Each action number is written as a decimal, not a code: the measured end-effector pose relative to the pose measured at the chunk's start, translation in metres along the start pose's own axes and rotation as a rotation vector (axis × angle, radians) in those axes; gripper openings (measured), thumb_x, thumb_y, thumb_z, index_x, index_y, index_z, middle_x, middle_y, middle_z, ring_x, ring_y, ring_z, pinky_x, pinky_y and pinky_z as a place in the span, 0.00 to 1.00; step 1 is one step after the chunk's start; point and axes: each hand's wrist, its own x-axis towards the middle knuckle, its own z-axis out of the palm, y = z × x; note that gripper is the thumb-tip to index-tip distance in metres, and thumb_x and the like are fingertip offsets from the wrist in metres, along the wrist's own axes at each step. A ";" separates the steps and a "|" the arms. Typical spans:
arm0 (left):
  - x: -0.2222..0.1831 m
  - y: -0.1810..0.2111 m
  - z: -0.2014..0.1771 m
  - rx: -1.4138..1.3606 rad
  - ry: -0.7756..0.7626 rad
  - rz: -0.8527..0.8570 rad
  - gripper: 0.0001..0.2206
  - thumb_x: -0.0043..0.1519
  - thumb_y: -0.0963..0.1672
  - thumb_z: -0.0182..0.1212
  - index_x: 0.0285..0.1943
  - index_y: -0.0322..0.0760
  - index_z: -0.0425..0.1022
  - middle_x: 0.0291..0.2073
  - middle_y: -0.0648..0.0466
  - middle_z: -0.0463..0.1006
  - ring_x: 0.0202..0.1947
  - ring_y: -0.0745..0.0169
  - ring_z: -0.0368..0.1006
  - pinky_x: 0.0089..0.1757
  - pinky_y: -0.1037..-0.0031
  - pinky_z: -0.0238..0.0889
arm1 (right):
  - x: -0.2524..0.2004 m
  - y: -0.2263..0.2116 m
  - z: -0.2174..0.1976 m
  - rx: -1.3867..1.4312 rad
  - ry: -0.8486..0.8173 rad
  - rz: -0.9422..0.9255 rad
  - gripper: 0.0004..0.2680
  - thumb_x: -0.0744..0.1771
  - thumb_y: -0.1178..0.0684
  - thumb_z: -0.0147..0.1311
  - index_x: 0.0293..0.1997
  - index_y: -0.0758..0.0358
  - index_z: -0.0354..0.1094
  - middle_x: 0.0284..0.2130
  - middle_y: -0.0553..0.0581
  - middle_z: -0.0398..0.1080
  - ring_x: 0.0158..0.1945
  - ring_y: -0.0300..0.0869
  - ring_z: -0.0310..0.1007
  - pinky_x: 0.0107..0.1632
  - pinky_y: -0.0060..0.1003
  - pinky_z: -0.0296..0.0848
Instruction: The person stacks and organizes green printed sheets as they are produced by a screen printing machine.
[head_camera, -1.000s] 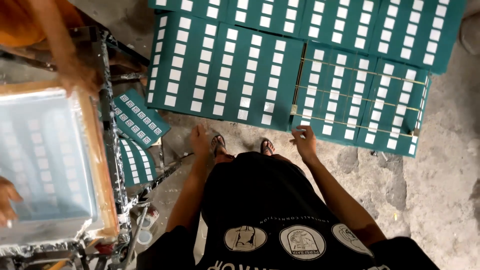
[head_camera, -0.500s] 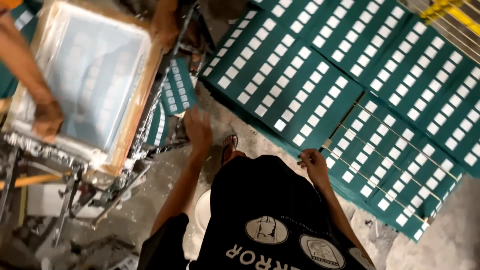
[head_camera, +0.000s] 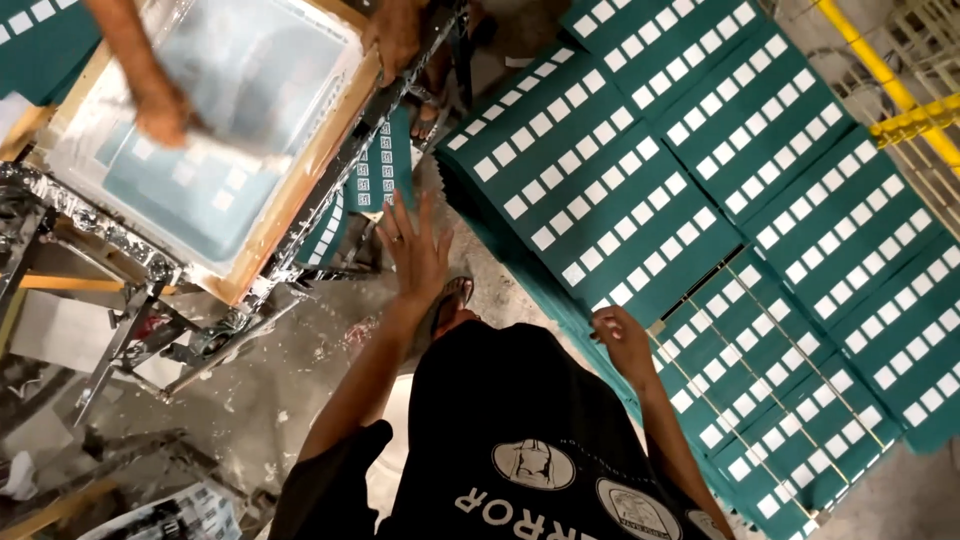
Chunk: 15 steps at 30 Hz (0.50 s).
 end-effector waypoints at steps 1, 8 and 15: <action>-0.001 -0.004 0.001 0.024 -0.010 -0.015 0.32 0.72 0.50 0.56 0.83 0.44 0.48 0.80 0.36 0.34 0.79 0.26 0.28 0.66 0.28 0.26 | 0.003 0.009 0.001 0.059 -0.021 -0.015 0.08 0.69 0.51 0.56 0.46 0.64 0.70 0.37 0.57 0.75 0.37 0.42 0.79 0.42 0.37 0.76; 0.009 -0.005 -0.005 0.040 -0.030 0.005 0.34 0.69 0.51 0.58 0.82 0.41 0.48 0.79 0.36 0.33 0.78 0.25 0.26 0.65 0.27 0.24 | -0.004 -0.005 0.011 0.043 -0.034 0.056 0.08 0.68 0.50 0.56 0.46 0.63 0.71 0.38 0.55 0.76 0.38 0.42 0.79 0.41 0.37 0.74; 0.034 0.013 0.010 0.007 -0.053 0.099 0.32 0.73 0.52 0.53 0.83 0.40 0.48 0.81 0.35 0.33 0.80 0.27 0.26 0.66 0.27 0.23 | -0.012 -0.025 0.011 0.095 0.053 0.047 0.08 0.69 0.50 0.55 0.45 0.65 0.71 0.37 0.55 0.75 0.38 0.41 0.78 0.41 0.35 0.74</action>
